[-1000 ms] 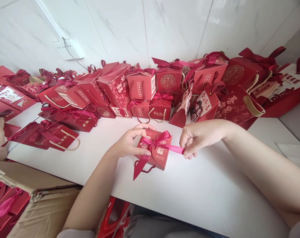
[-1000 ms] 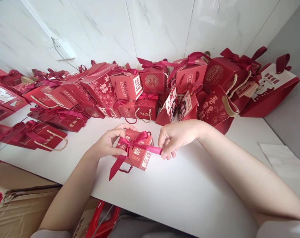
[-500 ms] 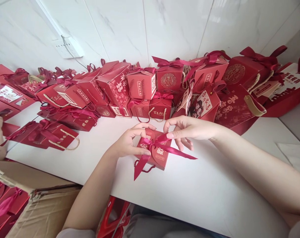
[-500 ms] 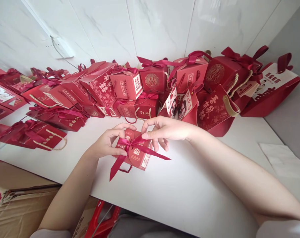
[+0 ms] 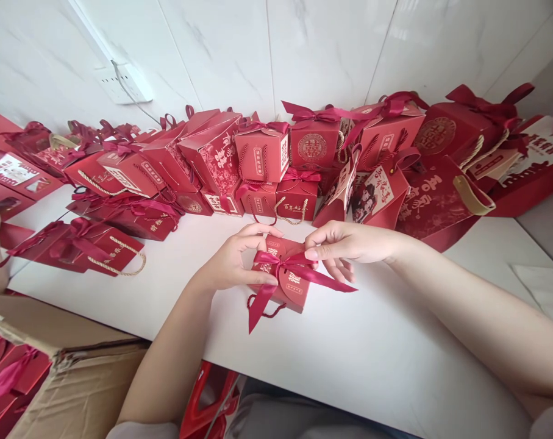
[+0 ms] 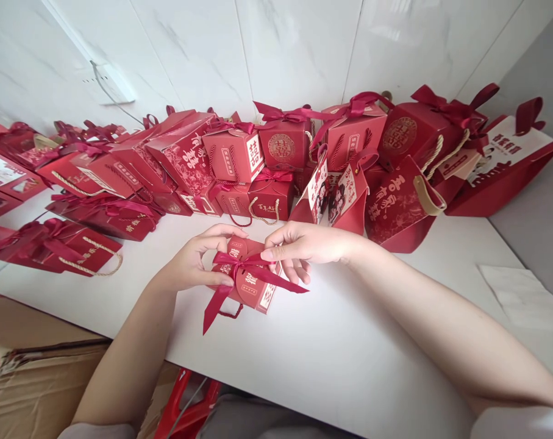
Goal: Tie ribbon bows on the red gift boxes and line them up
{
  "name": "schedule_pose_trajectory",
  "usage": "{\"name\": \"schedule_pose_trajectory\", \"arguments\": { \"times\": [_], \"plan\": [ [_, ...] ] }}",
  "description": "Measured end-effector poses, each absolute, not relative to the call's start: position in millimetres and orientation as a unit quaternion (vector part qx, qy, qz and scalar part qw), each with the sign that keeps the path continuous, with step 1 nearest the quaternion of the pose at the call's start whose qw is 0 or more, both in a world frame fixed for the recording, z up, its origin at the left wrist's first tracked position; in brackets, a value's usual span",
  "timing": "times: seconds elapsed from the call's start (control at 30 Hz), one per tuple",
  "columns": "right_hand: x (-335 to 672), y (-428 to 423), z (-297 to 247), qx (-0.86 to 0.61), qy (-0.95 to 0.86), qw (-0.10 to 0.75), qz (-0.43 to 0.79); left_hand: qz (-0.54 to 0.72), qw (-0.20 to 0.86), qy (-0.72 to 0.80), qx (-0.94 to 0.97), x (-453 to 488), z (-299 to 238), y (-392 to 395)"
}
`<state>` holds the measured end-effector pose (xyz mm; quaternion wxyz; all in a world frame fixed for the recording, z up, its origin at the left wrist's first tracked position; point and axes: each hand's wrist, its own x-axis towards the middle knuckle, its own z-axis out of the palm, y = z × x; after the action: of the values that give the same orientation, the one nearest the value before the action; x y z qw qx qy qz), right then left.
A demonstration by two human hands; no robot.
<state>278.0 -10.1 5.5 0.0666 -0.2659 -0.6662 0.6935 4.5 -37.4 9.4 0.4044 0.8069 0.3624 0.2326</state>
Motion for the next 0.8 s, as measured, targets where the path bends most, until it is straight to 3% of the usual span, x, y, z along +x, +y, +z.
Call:
{"name": "schedule_pose_trajectory", "arguments": {
  "times": [0.33, 0.8],
  "plan": [
    [279.1, -12.8, 11.9, -0.277, -0.679, 0.060, 0.677, 0.243, 0.379, 0.364, 0.816, 5.5, 11.9, -38.5],
    [275.9, -22.3, 24.3, -0.318, -0.679, 0.063, 0.658, 0.292, 0.160, 0.350, 0.876, 6.0, 16.0, -42.9]
  ]
}}
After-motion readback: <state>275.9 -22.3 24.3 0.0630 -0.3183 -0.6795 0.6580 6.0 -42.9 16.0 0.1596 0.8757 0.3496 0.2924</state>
